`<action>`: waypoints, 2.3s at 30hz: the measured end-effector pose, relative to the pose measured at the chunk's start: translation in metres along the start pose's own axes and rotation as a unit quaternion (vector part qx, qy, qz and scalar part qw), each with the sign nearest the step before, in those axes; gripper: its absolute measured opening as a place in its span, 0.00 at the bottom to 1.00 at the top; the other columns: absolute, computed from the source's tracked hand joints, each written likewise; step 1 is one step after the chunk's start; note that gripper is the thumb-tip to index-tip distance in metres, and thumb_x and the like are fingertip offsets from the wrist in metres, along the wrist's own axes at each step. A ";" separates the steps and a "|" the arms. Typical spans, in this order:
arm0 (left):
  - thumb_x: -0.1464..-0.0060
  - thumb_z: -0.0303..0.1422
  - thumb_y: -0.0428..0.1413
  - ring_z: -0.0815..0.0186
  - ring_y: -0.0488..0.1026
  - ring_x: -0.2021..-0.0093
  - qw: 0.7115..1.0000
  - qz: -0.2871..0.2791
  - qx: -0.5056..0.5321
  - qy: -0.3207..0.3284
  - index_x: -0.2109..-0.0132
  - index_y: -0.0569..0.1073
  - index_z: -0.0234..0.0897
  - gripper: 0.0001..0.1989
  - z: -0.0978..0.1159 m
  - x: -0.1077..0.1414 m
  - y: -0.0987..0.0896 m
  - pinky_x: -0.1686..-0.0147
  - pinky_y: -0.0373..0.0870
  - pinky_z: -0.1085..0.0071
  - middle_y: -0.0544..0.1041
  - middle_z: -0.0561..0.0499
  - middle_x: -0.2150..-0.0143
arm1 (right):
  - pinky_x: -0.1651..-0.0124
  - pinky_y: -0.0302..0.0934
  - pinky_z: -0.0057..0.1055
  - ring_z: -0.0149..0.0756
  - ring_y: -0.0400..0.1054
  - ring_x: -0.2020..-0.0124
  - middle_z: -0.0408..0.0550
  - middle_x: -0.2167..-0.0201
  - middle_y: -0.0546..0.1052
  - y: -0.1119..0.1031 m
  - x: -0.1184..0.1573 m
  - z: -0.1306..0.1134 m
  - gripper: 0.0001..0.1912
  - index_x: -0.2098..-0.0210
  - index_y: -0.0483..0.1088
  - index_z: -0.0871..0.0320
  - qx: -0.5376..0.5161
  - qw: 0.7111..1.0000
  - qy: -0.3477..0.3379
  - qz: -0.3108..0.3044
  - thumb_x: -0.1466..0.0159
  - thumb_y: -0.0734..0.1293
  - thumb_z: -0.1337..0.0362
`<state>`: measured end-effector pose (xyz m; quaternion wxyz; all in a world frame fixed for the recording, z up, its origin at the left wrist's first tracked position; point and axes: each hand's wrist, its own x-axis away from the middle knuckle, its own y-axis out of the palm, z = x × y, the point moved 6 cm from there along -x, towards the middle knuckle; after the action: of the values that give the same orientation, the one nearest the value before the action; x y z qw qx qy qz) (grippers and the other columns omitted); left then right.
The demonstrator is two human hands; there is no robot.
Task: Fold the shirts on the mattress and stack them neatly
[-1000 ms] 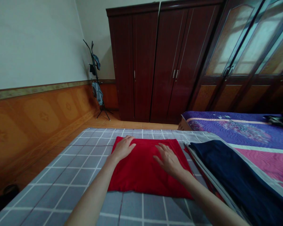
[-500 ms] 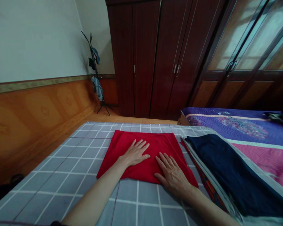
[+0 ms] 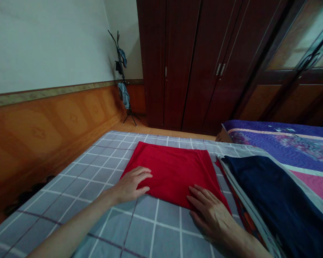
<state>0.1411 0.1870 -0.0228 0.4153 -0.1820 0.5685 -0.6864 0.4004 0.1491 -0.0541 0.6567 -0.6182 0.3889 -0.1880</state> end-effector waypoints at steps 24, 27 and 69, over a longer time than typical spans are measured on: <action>0.49 0.17 0.46 0.64 0.70 0.60 0.996 0.051 -0.079 -0.004 0.68 0.76 0.38 0.17 -0.020 0.041 -0.004 0.56 0.64 0.66 0.76 0.50 0.61 | 0.76 0.56 0.31 0.39 0.69 0.75 0.49 0.76 0.74 -0.017 0.007 0.018 0.16 0.76 0.71 0.57 0.159 0.986 -0.011 -0.050 0.48 0.58 0.81; 0.57 0.17 0.46 0.63 0.69 0.57 0.998 0.047 -0.032 0.018 0.62 0.76 0.38 0.20 -0.001 0.037 0.000 0.53 0.63 0.64 0.75 0.49 0.56 | 0.73 0.58 0.32 0.39 0.70 0.72 0.49 0.74 0.74 -0.020 0.008 0.013 0.16 0.75 0.71 0.56 0.145 0.988 -0.004 -0.053 0.47 0.58 0.80; 0.40 0.33 0.49 0.70 0.67 0.78 0.990 0.038 -0.123 -0.055 0.79 0.70 0.36 0.19 -0.017 0.042 -0.014 0.73 0.59 0.74 0.71 0.53 0.80 | 0.77 0.53 0.32 0.41 0.71 0.78 0.48 0.80 0.75 -0.015 0.025 0.068 0.14 0.79 0.70 0.55 0.123 0.975 0.129 -0.131 0.38 0.61 0.65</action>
<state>0.0990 0.1648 -0.0236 0.4464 -0.2475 0.6315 -0.5837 0.4698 0.1736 -0.0509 0.6420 -0.5488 0.3597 -0.3966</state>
